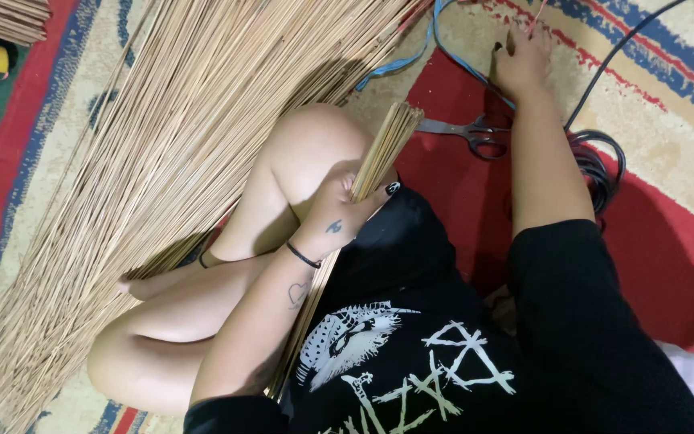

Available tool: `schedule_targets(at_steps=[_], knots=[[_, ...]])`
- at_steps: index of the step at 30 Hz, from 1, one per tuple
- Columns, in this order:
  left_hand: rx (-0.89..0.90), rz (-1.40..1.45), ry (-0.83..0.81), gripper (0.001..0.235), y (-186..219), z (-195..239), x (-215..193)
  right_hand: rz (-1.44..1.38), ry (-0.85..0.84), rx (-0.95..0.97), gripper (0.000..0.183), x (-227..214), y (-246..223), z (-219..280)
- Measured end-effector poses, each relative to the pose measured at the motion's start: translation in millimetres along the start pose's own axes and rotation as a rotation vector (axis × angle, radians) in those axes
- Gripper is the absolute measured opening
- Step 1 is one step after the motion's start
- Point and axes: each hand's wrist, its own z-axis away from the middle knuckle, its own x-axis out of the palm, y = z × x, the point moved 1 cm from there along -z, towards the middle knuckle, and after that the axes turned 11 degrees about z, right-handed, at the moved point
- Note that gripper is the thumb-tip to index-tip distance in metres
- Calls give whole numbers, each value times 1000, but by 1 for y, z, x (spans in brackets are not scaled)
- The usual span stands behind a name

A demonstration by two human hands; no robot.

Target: Bundling thin wooden sticks together and tying them with a plastic strip while sitting on the floor.

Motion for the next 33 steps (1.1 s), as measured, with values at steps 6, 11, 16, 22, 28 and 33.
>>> schedule_targets(at_steps=[6,11,16,22,28,33], knots=[[-86,116,17,30,5,1,0,-368,184,264,24,-19,29,0],[-205,218,16,19,-5,2,-1,-1328,848,286,27,-81,30,53],[-434,364,-25,18,-5,9,6,-1451,270,-18,38,-138,-143,152],[-341,544,103,76,9,18,20,-1126,-197,-418,31,-132,-232,231],[-177,521,139,76,-4,9,6,-693,-134,-690,22,-165,-215,264],[-123,356,202,42,-15,2,13,-540,-85,-781,29,-223,-218,279]])
